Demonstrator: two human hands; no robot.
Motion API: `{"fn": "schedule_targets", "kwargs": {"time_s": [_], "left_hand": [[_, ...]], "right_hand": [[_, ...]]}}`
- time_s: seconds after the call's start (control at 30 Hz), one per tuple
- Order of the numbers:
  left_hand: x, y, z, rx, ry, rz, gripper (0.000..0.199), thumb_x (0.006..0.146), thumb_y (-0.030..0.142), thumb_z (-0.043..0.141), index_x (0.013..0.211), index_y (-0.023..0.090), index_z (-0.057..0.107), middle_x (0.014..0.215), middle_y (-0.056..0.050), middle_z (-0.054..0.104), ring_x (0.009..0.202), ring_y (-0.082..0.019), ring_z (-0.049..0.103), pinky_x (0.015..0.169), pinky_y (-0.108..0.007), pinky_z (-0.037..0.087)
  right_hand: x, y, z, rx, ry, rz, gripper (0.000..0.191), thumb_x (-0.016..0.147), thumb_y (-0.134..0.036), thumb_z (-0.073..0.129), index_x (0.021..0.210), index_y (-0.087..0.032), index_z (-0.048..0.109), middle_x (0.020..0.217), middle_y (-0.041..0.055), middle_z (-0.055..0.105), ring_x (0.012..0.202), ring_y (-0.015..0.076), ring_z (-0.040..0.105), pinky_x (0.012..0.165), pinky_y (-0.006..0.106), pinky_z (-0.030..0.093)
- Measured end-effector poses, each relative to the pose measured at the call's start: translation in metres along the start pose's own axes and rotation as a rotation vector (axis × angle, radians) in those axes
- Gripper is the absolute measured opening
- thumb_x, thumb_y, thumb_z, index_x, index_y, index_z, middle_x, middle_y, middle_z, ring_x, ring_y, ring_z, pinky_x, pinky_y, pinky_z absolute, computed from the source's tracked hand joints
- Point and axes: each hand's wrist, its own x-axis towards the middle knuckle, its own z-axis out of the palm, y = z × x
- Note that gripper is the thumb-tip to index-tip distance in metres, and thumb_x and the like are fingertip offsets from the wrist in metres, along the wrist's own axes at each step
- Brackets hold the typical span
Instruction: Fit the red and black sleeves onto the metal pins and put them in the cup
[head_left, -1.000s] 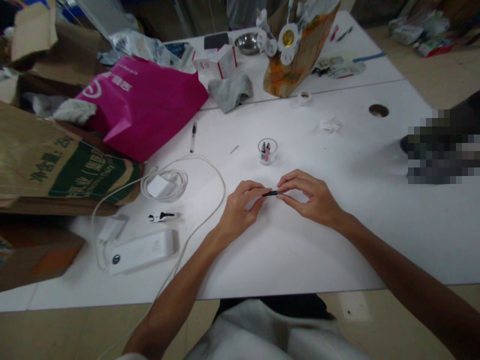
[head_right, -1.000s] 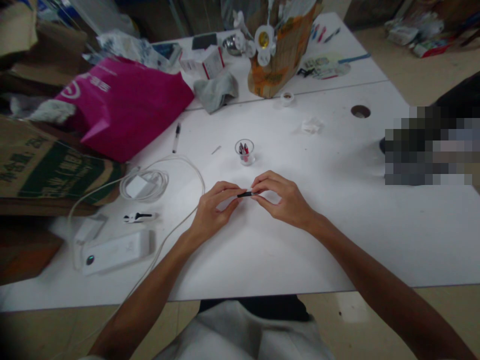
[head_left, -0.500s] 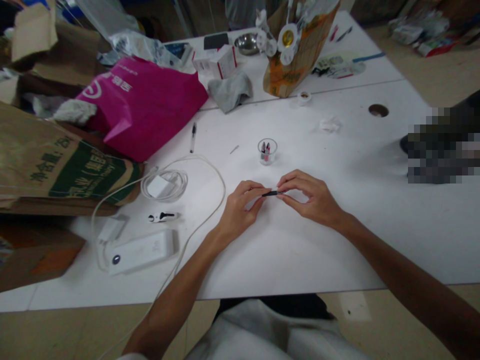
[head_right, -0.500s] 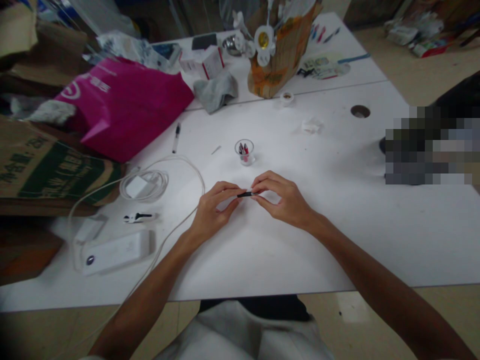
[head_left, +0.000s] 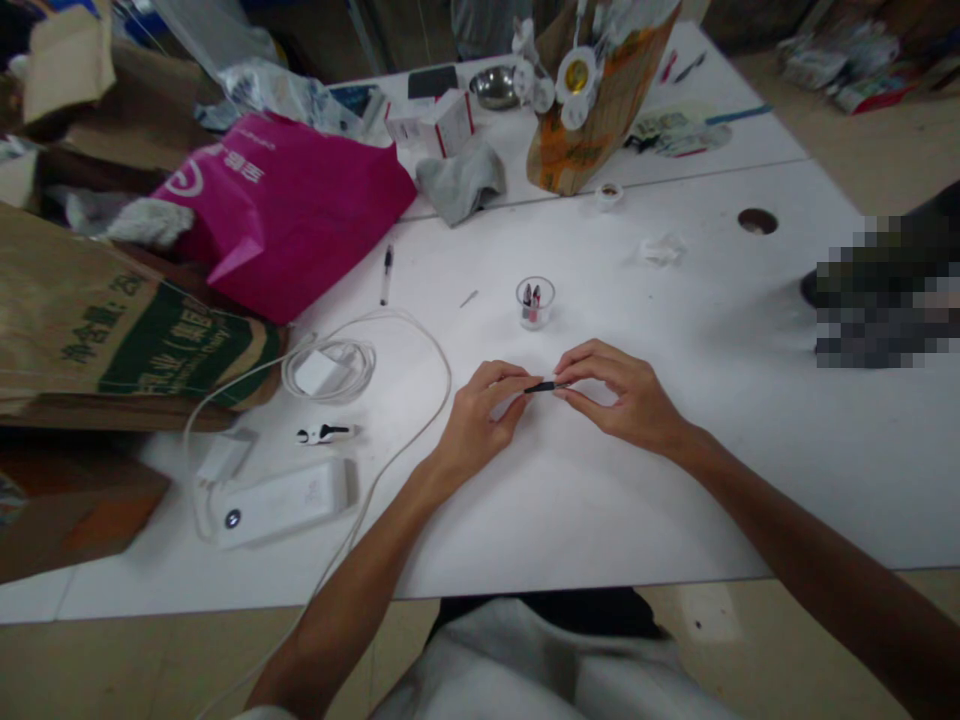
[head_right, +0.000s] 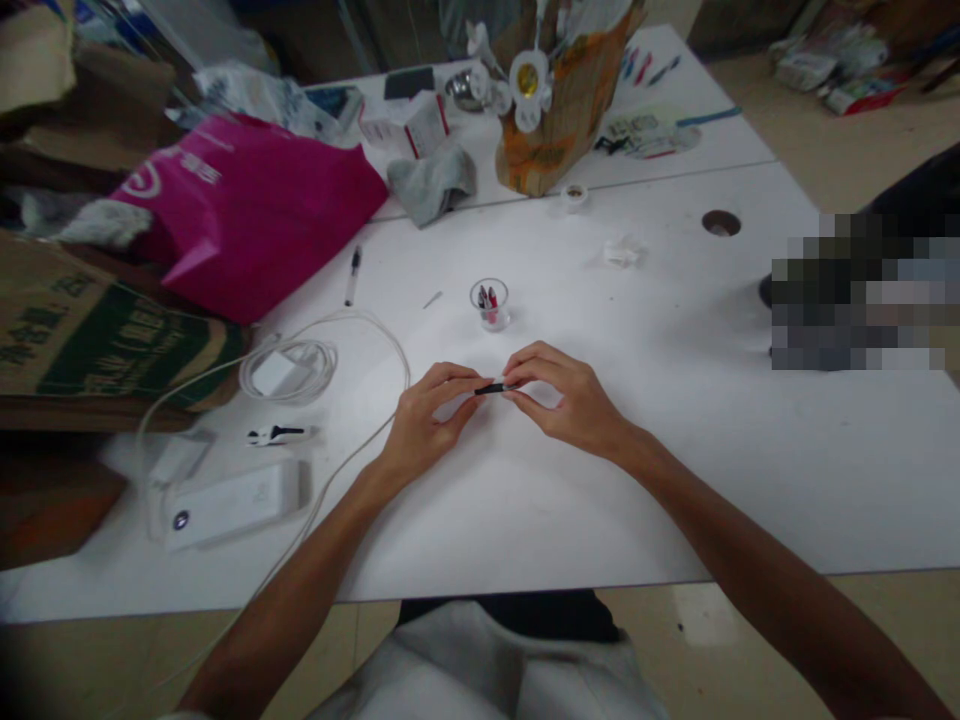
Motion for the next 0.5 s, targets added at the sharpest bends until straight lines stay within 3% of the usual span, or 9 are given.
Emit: {"fn": "schedule_targets", "kwargs": {"time_s": [0.5], "left_hand": [[0.0003,0.0015,-0.0012,0.009,-0.002,0.002,0.027,0.111,0.013,0.075,0.133,0.025,0.085,0.122,-0.01,0.083,0.115,-0.023,0.08,0.1,-0.04,0.07]], "right_hand": [[-0.0002,0.0003,0.0,0.0,-0.005,0.007,0.012,0.106,-0.02,0.082,0.115,-0.028,0.081,0.117,0.0091,0.081,0.105,0.0255,0.082,0.089,0.043,0.077]]}}
